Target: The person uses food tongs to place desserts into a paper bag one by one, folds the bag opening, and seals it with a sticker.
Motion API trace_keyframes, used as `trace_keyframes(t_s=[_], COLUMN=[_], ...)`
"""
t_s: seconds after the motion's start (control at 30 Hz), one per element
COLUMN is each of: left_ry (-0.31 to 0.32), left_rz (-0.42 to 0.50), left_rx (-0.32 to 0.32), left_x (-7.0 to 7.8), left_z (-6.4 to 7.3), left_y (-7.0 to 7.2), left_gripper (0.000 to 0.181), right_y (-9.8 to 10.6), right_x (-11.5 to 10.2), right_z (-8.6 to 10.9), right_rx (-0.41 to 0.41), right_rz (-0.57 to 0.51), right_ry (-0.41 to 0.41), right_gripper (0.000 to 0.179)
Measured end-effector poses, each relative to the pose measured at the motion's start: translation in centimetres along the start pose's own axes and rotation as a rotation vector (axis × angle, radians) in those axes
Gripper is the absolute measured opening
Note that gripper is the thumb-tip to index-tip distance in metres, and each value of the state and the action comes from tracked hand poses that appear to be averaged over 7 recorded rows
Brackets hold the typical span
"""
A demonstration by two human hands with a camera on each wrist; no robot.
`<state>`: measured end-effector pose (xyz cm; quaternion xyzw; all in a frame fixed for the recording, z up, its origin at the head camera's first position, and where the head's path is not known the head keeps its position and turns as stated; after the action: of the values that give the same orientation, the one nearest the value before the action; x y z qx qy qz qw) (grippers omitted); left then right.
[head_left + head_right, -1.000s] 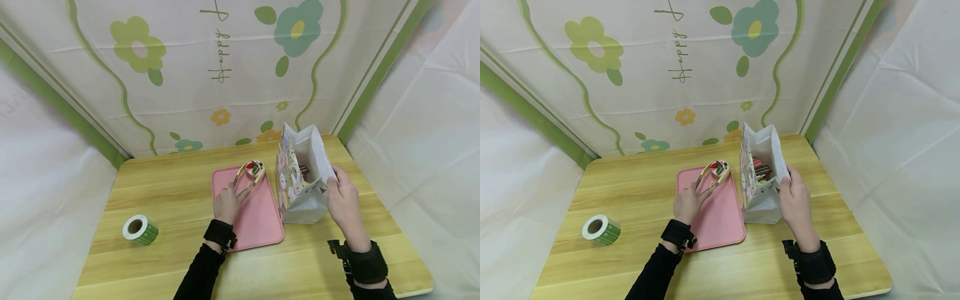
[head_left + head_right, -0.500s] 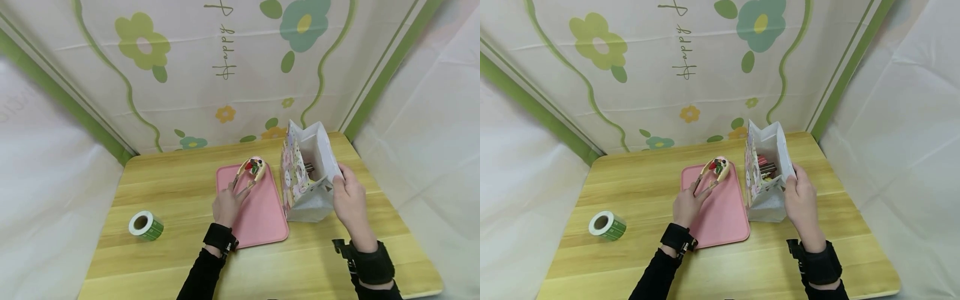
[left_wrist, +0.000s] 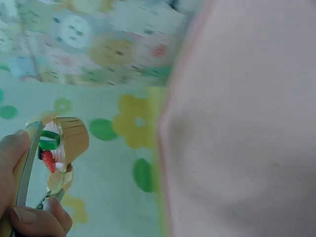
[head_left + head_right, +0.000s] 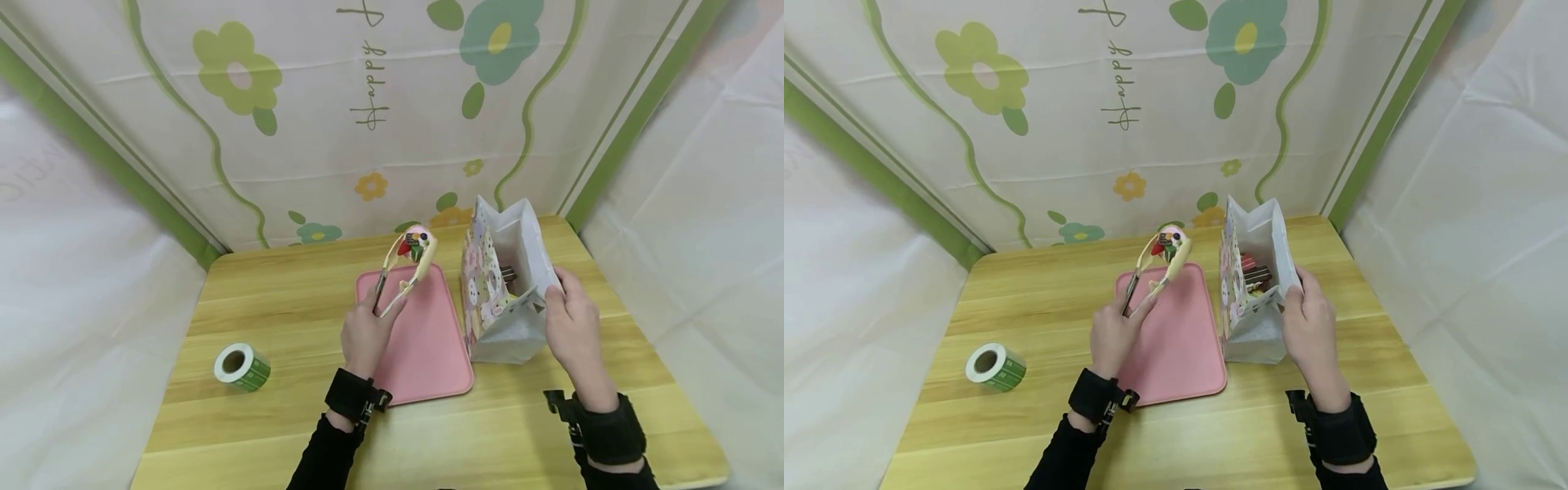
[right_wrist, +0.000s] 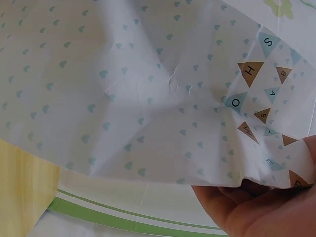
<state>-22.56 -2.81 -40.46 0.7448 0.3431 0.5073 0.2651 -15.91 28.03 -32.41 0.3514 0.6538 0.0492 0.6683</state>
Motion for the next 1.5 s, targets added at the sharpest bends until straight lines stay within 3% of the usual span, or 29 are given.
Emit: trace_keyframes(t_s=[0.4,0.7,1.2,1.5], left_ry=[-0.134,-0.168,-0.275,-0.322], left_rz=[0.117,0.162,0.273,0.285], left_rx=[0.101,0.122,0.089,0.046], left_x=[5.0,6.7,10.5,12.1], left_z=[-0.8,-0.7,-1.2,-1.4], left_y=[3.4,4.2,5.7,5.4], left_gripper=[0.043,0.064,0.051,0.047], right_y=[0.2,0.2,0.5,0.5], right_x=[-0.1,-0.1,-0.3,-0.3], right_z=[0.1,0.3,0.4,0.5], right_rx=[-0.005,-0.009,-0.008,0.004], right_rz=[0.005,-0.004,-0.001,0.0], right_ry=[0.004,0.004,0.013,0.027], right_gripper=[0.042,0.042,0.041,0.04])
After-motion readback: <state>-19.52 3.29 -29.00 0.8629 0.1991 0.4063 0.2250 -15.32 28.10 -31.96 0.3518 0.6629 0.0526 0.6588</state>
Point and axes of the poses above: each hand's wrist, its own z-axis away from the middle knuckle, its own y-axis out of the back of the hand, x = y × z, the point moved 6 cm from there along -z, towards the middle knuckle, and after that the axes turned 8 degrees about -y, right-handed, at the moved point
